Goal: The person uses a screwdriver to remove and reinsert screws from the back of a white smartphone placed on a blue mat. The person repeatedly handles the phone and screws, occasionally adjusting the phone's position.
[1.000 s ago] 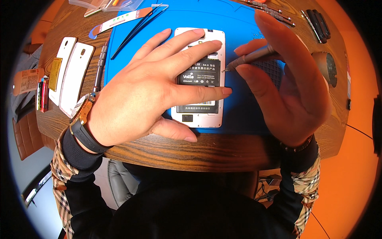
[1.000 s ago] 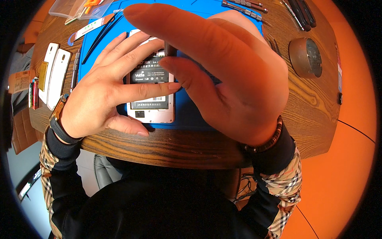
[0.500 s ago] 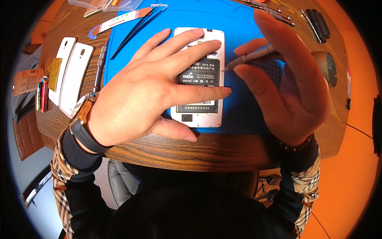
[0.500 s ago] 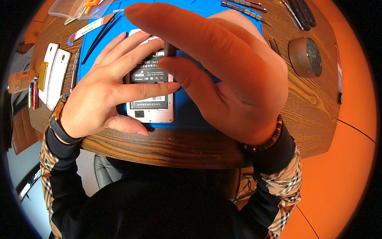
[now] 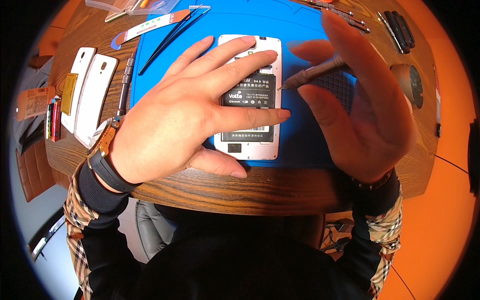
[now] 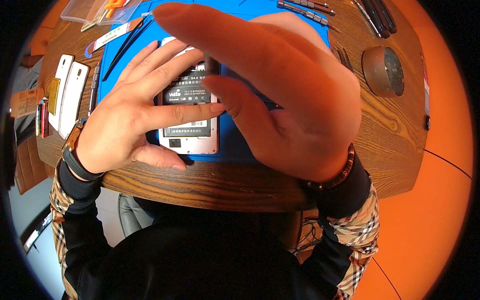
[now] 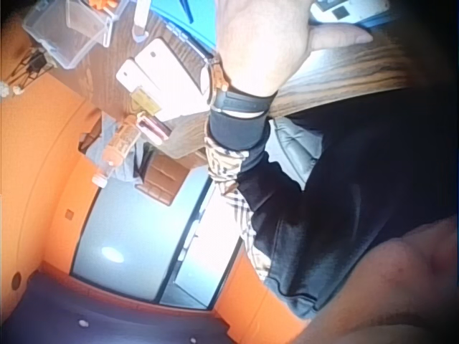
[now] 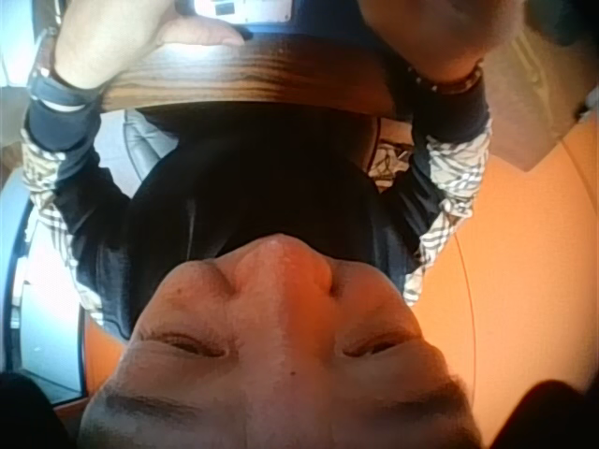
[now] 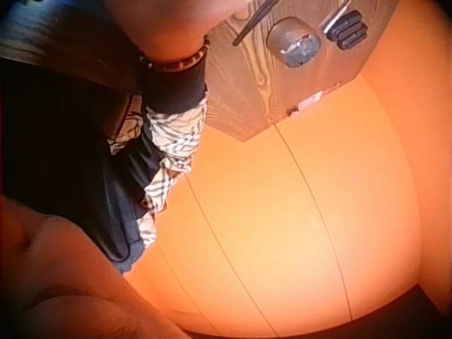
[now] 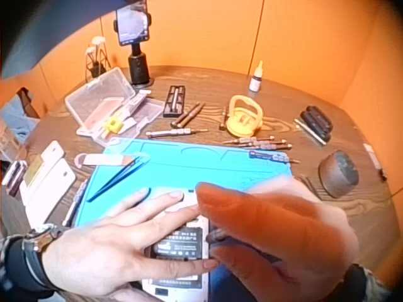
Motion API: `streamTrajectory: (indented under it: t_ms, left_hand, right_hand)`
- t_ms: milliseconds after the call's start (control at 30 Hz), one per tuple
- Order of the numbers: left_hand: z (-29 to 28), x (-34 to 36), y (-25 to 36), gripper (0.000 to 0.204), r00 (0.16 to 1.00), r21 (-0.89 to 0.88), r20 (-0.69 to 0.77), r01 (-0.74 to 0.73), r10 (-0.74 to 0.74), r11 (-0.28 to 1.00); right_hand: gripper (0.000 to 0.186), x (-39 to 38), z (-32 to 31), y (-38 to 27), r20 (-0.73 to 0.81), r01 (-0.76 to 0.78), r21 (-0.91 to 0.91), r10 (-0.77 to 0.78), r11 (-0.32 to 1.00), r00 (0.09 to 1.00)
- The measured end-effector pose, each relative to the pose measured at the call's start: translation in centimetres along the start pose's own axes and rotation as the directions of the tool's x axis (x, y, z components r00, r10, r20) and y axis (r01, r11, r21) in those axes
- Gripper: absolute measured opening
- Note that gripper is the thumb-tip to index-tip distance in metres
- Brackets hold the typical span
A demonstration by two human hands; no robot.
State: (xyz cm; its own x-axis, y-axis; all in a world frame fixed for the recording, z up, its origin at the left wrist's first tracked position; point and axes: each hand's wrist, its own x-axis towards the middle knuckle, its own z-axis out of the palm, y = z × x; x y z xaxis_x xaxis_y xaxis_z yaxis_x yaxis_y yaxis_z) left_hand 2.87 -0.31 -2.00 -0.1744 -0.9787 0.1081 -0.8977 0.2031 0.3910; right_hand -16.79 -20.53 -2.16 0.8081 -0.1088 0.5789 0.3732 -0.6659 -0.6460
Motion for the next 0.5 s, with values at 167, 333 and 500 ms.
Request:
streamTrajectory:
  t_ms: [167,333,500]
  left_hand:
    - [0.0,0.0,0.0,0.087,1.0,0.001,-0.006,-0.005,0.005,1.0]
    - [0.0,0.0,0.0,0.087,1.0,-0.02,-0.003,-0.003,0.003,1.0]
    - [0.0,0.1,0.0,0.087,1.0,-0.03,-0.011,-0.003,0.003,1.0]
  right_hand:
    - [0.066,0.2,0.4,-1.1,-0.007,-0.032,0.128,0.033,0.991,0.999]
    - [0.067,0.7,0.3,-1.2,-0.002,-0.027,0.12,0.027,0.992,1.0]
    - [0.066,0.3,0.2,-0.7,-0.001,-0.023,0.131,0.024,0.991,1.0]
